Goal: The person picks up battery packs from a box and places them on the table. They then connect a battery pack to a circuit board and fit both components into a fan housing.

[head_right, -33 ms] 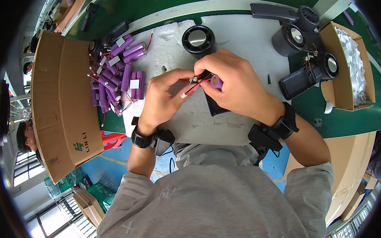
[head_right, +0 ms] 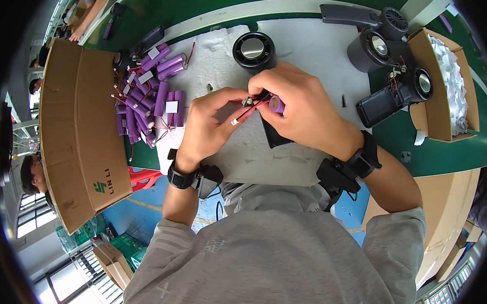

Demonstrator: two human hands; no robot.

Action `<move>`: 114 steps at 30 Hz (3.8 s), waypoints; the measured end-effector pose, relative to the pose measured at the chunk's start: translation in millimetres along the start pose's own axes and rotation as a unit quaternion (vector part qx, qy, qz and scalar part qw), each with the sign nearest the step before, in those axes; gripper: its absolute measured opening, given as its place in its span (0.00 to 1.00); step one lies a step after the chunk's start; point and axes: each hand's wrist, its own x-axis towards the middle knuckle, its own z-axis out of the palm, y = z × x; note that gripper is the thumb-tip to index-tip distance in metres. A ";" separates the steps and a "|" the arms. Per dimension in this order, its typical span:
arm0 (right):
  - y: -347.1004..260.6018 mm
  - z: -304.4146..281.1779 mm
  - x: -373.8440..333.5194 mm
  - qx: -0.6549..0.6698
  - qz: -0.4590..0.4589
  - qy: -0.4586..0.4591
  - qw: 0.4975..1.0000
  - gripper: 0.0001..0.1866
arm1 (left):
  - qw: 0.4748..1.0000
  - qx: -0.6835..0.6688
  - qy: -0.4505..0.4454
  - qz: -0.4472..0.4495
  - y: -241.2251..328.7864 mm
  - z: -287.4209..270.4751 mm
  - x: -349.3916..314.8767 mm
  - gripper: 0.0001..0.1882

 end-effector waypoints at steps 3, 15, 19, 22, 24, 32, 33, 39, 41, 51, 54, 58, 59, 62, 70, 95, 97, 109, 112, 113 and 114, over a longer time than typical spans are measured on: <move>-1.2 0.6 -1.2 0.000 0.017 -0.010 1.000 0.14 | 1.000 -0.012 0.015 0.024 -1.0 1.4 -0.1 0.14; 2.2 4.4 -3.1 0.045 0.045 -0.010 0.998 0.17 | 0.991 -0.127 0.018 -0.049 -8.2 4.9 -2.9 0.19; 1.6 3.2 -2.5 0.034 0.040 -0.019 0.998 0.17 | 0.985 -0.149 0.011 -0.086 -8.0 4.0 -3.4 0.18; 1.0 2.5 -2.2 0.027 0.045 -0.029 0.998 0.18 | 0.991 -0.121 0.015 -0.054 -6.2 1.1 -1.3 0.17; 0.1 3.1 -1.6 0.022 0.046 -0.034 0.998 0.18 | 0.995 -0.099 0.020 -0.025 -8.6 0.7 -0.6 0.17; 0.3 4.0 -1.6 -0.008 0.037 -0.050 0.998 0.18 | 0.999 -0.044 0.025 0.014 -13.0 0.1 -2.3 0.17; 0.5 4.1 -1.7 -0.012 0.036 -0.052 0.998 0.18 | 0.999 -0.037 0.017 0.010 -13.5 -0.3 -2.3 0.17; -1.9 2.7 -1.1 -0.021 0.050 -0.067 0.996 0.18 | 0.999 -0.028 -0.028 0.023 -3.6 -3.6 -1.2 0.13; -2.5 2.0 -0.6 -0.024 0.049 -0.073 0.996 0.18 | 0.998 -0.040 -0.020 0.053 1.0 0.5 0.3 0.14; 2.3 6.8 -4.6 0.030 0.025 -0.019 0.999 0.17 | 0.988 -0.152 0.022 0.011 -12.0 5.5 -3.1 0.11; 2.8 6.5 -6.2 0.101 0.052 0.029 0.993 0.14 | 0.982 -0.189 0.028 -0.007 -13.1 4.9 -3.3 0.10; -0.4 -0.7 -2.8 0.060 0.064 0.068 0.994 0.11 | 0.980 -0.197 0.019 -0.015 -11.1 3.9 -2.9 0.10; -2.1 -1.1 -1.8 0.054 0.075 0.063 0.994 0.11 | 0.980 -0.196 0.019 -0.016 -10.8 4.1 -3.6 0.10; -4.3 -1.3 -1.4 0.042 0.097 0.052 0.993 0.10 | 0.968 -0.240 0.012 -0.070 -8.9 5.7 -6.8 0.11; -2.0 1.8 -3.2 0.029 0.083 0.009 0.996 0.12 | 0.965 -0.248 0.002 -0.087 -8.6 8.2 -5.8 0.13; -5.2 -1.0 -0.3 -0.015 0.007 0.025 1.000 0.06 | 0.950 -0.303 0.001 -0.075 -6.9 7.7 -3.4 0.08; -4.0 -2.1 -1.6 -0.048 -0.033 0.037 0.998 0.07 | 0.950 -0.300 -0.006 -0.081 -6.1 6.7 -3.3 0.09; -1.1 -0.3 -5.2 -0.074 -0.057 -0.022 0.995 0.06 | 0.960 -0.268 -0.005 -0.081 -6.3 8.3 -2.9 0.09; -2.8 -1.6 -5.0 -0.055 -0.030 -0.024 0.998 0.04 | 0.953 -0.286 -0.010 -0.095 -8.1 6.3 -4.0 0.06; -3.4 -1.8 -4.9 -0.045 -0.017 -0.025 0.999 0.04 | 0.947 -0.302 -0.017 -0.110 -8.8 4.5 -4.8 0.06; -3.7 -2.1 -4.9 -0.045 -0.017 -0.027 0.999 0.04 | 0.940 -0.318 -0.023 -0.126 -9.2 3.7 -5.6 0.07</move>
